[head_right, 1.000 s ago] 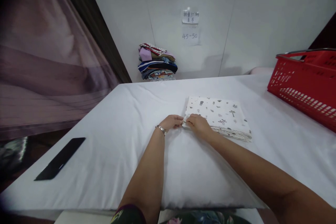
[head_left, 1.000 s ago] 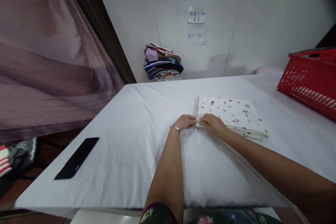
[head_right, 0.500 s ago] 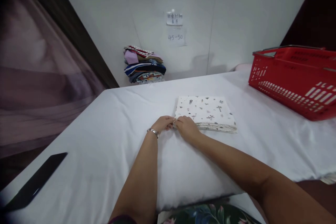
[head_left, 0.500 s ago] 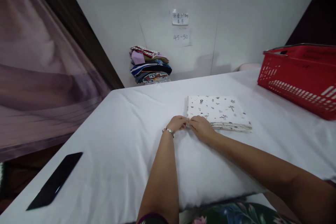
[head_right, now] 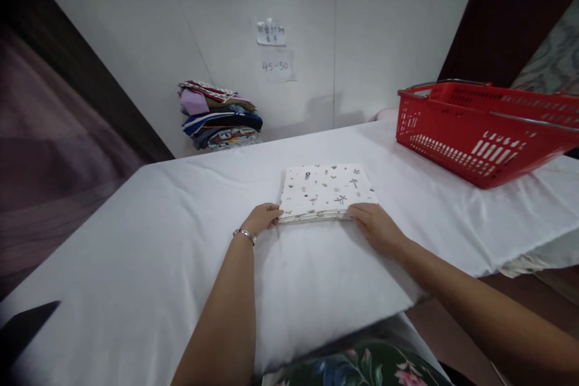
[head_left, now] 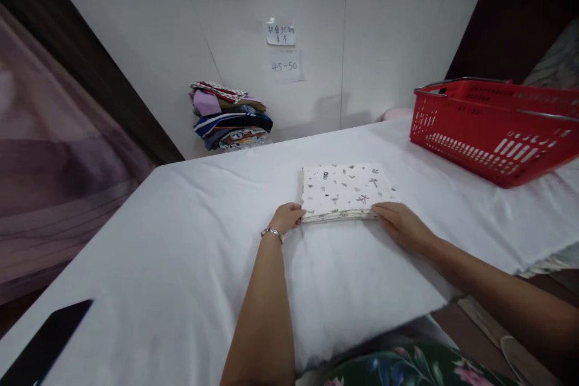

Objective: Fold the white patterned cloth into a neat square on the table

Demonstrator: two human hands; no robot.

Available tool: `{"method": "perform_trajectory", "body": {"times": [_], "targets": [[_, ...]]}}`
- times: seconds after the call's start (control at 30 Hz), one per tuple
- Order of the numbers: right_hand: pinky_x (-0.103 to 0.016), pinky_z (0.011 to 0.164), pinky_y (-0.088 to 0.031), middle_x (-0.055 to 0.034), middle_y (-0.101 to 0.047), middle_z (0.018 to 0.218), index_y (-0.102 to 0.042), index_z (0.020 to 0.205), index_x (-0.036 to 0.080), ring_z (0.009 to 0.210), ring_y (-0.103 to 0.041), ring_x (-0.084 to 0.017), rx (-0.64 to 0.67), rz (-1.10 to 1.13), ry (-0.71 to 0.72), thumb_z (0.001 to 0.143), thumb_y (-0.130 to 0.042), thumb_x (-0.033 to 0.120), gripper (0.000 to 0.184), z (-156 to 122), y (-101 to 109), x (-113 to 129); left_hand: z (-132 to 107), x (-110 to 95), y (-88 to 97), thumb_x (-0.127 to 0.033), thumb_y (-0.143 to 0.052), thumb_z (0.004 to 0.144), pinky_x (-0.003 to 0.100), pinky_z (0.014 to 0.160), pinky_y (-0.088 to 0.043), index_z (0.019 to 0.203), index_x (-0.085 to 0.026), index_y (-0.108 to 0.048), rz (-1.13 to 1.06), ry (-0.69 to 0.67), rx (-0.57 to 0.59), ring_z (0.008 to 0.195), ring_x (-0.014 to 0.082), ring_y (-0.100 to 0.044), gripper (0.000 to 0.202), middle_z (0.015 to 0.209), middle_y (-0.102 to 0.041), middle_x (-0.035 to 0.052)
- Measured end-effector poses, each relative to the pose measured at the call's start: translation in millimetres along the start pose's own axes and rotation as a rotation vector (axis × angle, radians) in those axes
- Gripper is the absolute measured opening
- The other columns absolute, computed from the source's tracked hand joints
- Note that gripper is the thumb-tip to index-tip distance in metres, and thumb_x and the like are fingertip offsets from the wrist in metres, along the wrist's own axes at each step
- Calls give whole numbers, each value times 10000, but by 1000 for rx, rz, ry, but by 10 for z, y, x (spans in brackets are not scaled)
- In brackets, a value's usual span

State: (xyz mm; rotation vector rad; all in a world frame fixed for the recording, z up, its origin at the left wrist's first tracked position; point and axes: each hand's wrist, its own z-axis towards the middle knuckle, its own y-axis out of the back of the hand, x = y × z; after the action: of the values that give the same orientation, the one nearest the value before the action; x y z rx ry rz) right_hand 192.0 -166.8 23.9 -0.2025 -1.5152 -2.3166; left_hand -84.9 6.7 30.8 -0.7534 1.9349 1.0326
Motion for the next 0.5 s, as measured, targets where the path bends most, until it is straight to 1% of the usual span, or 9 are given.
{"method": "perform_trajectory", "body": {"times": [0.1,0.17,0.2,0.27,0.3,0.37,0.43,0.5], "targets": [[-440,963,-361,-72,-576,1174,-581,1107,244,1090,-504,-256,0,15,-156,838,-438,293,309,-265,180,-271,17,7,-5,-284,-640,651,163,462,-380,803,-154,-584,-13,-3,2,522,89,-538,207,528,-555,-30],[-421,970,-357,-81,-570,1180,-592,1075,235,1103,-494,-254,-31,64,-291,843,-432,327,296,-383,245,-374,7,-7,-9,-272,-634,655,163,461,-383,811,-153,-586,-14,0,-7,519,88,-539,201,536,-560,-29],[-403,953,-375,-88,-576,1165,-600,1049,226,1087,-504,-250,-58,103,-369,844,-432,347,291,-416,261,-408,-3,-19,-11,-266,-631,657,164,463,-386,815,-154,-587,-10,4,-15,520,89,-541,200,536,-561,-29],[-363,843,-447,-101,-626,1043,-616,979,203,960,-568,-233,-96,212,-551,838,-435,395,299,-429,267,-450,-25,-44,-15,-260,-628,658,165,468,-391,824,-157,-589,4,13,-30,525,91,-548,200,533,-560,-32],[-341,751,-478,-99,-649,937,-621,932,190,850,-597,-216,-88,280,-651,831,-437,424,314,-412,263,-462,-34,-56,-17,-259,-628,657,165,468,-391,823,-157,-589,12,16,-39,525,93,-549,199,528,-557,-32],[-288,567,-479,-71,-643,743,-617,830,174,636,-587,-165,-21,422,-834,808,-447,476,348,-342,254,-472,-46,-73,-19,-260,-628,653,166,465,-389,808,-155,-589,24,13,-49,521,93,-546,192,521,-554,-32],[-243,452,-430,-47,-613,650,-592,729,169,515,-537,-121,44,538,-940,780,-470,513,368,-255,256,-465,-50,-82,-18,-266,-628,653,167,462,-387,789,-153,-588,27,10,-50,512,92,-538,182,516,-555,-29],[-225,409,-393,-33,-595,616,-555,661,176,470,-510,-101,83,603,-971,755,-496,539,380,-177,275,-446,-49,-84,-17,-273,-628,654,168,460,-387,781,-156,-590,26,7,-48,510,94,-535,176,515,-560,-27]]}}
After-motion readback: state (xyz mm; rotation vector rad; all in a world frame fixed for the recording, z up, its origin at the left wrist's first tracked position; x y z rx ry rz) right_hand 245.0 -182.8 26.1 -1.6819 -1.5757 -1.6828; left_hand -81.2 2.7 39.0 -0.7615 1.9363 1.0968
